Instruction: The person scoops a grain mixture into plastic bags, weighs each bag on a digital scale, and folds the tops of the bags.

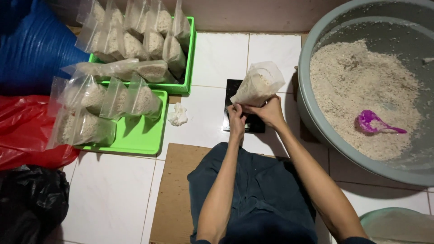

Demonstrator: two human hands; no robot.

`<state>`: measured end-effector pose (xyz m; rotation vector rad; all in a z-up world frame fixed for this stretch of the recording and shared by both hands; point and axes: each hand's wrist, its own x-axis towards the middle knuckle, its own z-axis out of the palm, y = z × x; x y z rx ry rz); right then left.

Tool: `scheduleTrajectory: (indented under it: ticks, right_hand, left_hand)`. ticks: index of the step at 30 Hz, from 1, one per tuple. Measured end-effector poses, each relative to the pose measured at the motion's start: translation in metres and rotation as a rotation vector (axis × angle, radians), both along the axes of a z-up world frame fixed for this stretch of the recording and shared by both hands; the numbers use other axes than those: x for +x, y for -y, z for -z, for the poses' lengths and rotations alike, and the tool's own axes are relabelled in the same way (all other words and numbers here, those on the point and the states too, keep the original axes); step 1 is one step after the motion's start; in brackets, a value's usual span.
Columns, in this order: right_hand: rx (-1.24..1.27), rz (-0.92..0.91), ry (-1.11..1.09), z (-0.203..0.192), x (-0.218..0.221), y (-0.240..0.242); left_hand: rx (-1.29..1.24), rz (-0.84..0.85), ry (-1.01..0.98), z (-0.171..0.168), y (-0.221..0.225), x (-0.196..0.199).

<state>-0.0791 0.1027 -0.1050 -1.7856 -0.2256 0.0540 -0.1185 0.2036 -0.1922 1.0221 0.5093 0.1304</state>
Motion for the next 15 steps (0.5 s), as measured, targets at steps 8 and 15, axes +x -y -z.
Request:
scheduleTrajectory:
  ticks: [8, 15]
  right_hand:
    - [0.042, 0.022, 0.056, 0.030, 0.023, 0.011]
    - [0.040, -0.033, 0.150, 0.019, 0.036, 0.011]
  left_hand:
    - [0.246, -0.009, -0.028, -0.030, -0.020, -0.004]
    - [0.599, -0.013, 0.121, -0.080, -0.039, -0.012]
